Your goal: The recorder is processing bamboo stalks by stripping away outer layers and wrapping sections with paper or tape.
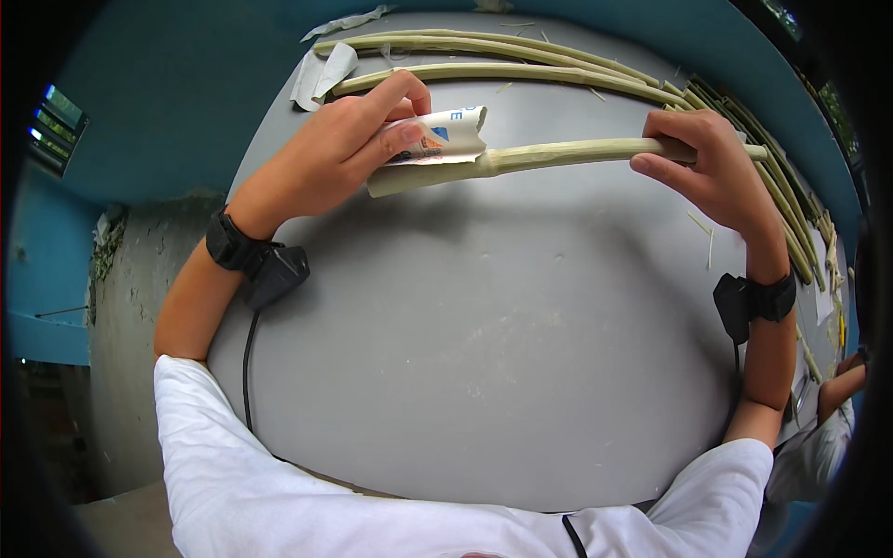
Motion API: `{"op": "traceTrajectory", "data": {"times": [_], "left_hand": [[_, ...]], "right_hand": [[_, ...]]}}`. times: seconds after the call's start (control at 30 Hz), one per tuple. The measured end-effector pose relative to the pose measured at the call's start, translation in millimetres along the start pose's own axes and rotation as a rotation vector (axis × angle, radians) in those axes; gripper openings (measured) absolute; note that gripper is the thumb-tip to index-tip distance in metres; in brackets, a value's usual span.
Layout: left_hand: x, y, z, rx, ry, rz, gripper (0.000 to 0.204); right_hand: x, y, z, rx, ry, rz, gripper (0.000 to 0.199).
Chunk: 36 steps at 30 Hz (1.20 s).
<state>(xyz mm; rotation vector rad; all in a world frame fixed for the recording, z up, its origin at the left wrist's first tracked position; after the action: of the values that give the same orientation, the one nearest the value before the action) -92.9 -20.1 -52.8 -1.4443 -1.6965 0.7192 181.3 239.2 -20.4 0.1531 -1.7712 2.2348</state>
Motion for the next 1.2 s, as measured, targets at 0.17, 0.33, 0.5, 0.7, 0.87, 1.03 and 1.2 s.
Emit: {"op": "traceTrajectory", "data": {"times": [0.17,0.33,0.5,0.7,0.87,1.03,1.2], "left_hand": [[-2.0,-0.7,-0.9,-0.017,0.054,-0.013,0.022],[-1.5,-4.5,-6.0,0.032,0.099,0.040,0.024],[-4.5,-0.3,-4.1,0.135,0.165,0.029,0.023],[-2.0,-2.0,-13.2,0.271,0.215,0.065,0.026],[4.2,-0.4,-21.9,0.363,0.254,0.082,0.029],[5.8,2.9,-26.6,0.398,0.266,0.067,0.028],[0.0,10.5,-28.4,0.427,0.224,0.024,0.027]], "right_hand": [[-0.6,3.3,0.4,-0.004,-0.036,-0.024,0.038],[-0.7,1.8,4.3,-0.035,-0.042,-0.014,0.039],[-0.2,3.8,7.9,-0.020,0.002,0.026,0.041],[2.0,1.1,30.4,-0.055,0.077,0.098,0.043],[2.2,7.8,36.4,-0.068,0.069,0.086,0.043],[4.3,19.1,49.3,-0.087,0.046,0.025,0.042],[8.8,38.4,64.4,-0.035,0.050,0.011,0.036]]}}
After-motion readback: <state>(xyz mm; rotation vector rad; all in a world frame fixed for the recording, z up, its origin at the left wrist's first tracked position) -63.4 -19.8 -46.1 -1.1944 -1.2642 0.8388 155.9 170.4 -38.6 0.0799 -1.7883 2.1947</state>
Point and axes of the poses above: each hand's wrist, its own x-axis towards the middle knuckle, its own y-axis out of the palm, z = x × y, the point moved 1 cm from there along x, towards the middle knuckle, and after that the axes turned 2 degrees about y, right-handed, at the moved point
